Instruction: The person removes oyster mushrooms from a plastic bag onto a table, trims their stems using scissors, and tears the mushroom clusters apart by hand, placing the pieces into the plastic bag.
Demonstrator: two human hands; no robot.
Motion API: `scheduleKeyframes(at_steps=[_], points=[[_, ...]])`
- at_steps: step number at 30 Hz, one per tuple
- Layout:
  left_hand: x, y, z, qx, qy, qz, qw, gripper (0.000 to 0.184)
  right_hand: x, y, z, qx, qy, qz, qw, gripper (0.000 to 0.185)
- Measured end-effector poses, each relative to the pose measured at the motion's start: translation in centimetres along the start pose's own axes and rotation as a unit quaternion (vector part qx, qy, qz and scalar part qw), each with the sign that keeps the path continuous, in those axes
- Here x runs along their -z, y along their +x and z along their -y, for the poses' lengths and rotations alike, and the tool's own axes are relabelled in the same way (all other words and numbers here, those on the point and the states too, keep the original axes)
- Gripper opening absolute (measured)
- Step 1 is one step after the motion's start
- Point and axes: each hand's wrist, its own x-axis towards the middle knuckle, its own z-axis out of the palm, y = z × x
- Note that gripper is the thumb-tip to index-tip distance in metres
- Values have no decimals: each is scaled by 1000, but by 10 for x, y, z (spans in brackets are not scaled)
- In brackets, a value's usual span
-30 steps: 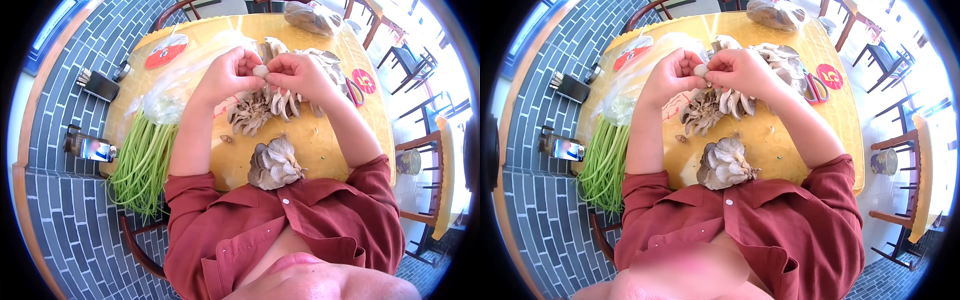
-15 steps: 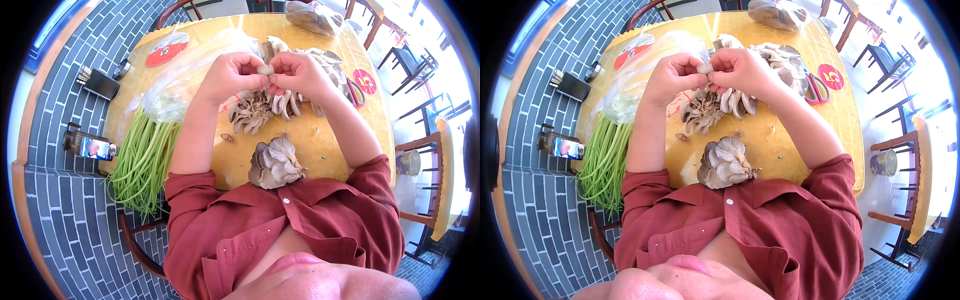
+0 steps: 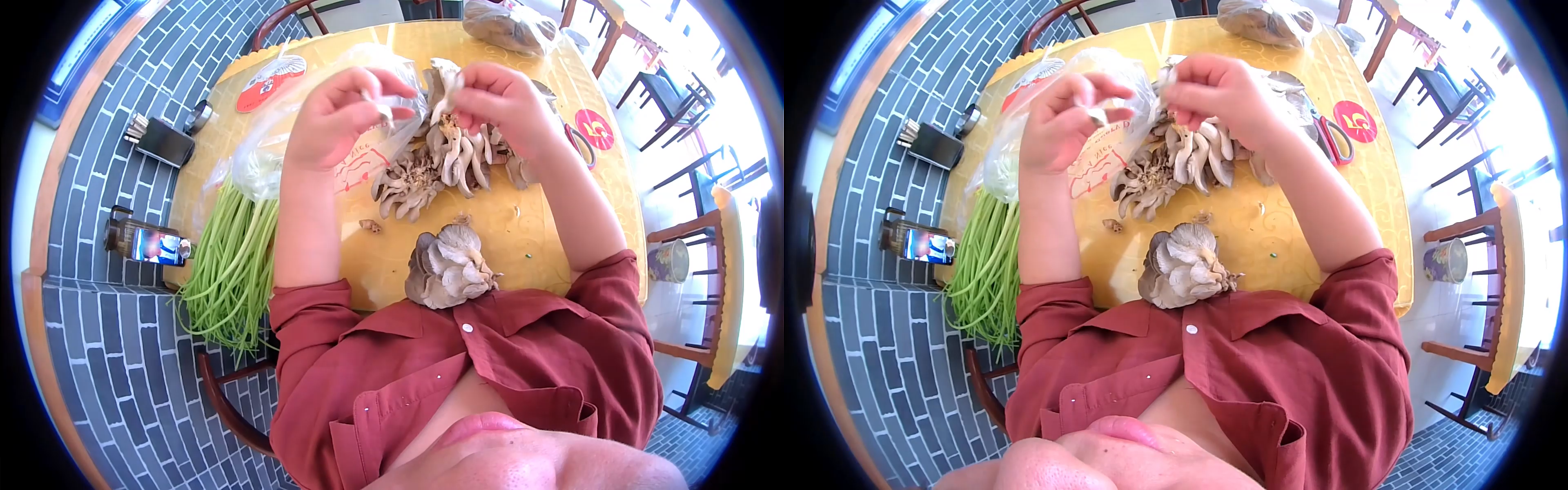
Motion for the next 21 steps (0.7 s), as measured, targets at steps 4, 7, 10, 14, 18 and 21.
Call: scheduleKeyframes(at_steps=[4, 7, 10, 14, 18, 21], points=[[-7, 0, 5, 116, 143, 7, 983, 11, -18, -3, -20, 102, -230, 1, 968, 23], [-13, -3, -2, 139, 206, -11, 969, 12, -27, -8, -10, 169, -327, -29, 929, 26], [5, -12, -20, 171, 332, -1, 928, 11, -28, -12, 2, 132, -345, -31, 929, 25], [30, -19, -28, 247, 596, -10, 764, 17, -17, -10, -3, 202, -413, 3, 888, 21], [54, -17, 7, 257, 794, -113, 539, 29, -18, -19, 8, 195, -424, 42, 884, 20], [58, -6, 7, 397, 771, -66, 493, 41, -10, -19, 11, 223, -472, 27, 852, 22]])
